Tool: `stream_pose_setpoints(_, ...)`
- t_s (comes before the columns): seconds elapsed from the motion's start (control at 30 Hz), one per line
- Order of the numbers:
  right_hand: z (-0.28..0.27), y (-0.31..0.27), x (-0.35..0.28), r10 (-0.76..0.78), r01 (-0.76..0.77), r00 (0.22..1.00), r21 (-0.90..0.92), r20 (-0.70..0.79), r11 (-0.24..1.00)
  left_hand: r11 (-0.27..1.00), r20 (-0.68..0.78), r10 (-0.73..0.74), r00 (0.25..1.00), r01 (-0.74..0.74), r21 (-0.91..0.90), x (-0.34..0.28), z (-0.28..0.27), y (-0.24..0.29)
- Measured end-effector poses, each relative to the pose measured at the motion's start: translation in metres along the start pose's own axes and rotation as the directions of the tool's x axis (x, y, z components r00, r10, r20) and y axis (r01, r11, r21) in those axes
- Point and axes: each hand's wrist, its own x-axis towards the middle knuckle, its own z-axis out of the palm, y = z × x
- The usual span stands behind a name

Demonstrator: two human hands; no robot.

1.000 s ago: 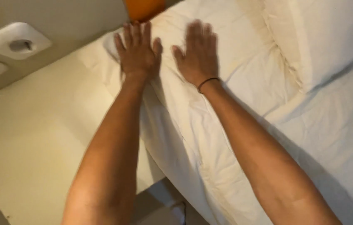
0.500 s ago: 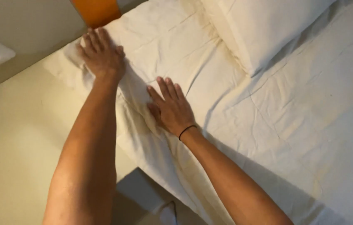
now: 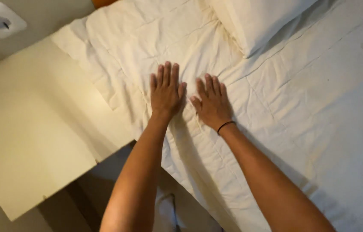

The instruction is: The person smooths the white bedsheet and duvet on a bed, tucking the edges under the mattress. They then pick up a folded patterned cloth from a nearby orange desk and place it on the bedside table.

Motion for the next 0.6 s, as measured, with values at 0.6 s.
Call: stream_pose_setpoints(0.6,-0.015,-0.073,-0.088,-0.096,0.104,0.99,-0.078,0.099,0.991,0.985,-0.016,-0.137,0.99,0.138,0.099,-0.104,-0.024,0.0)
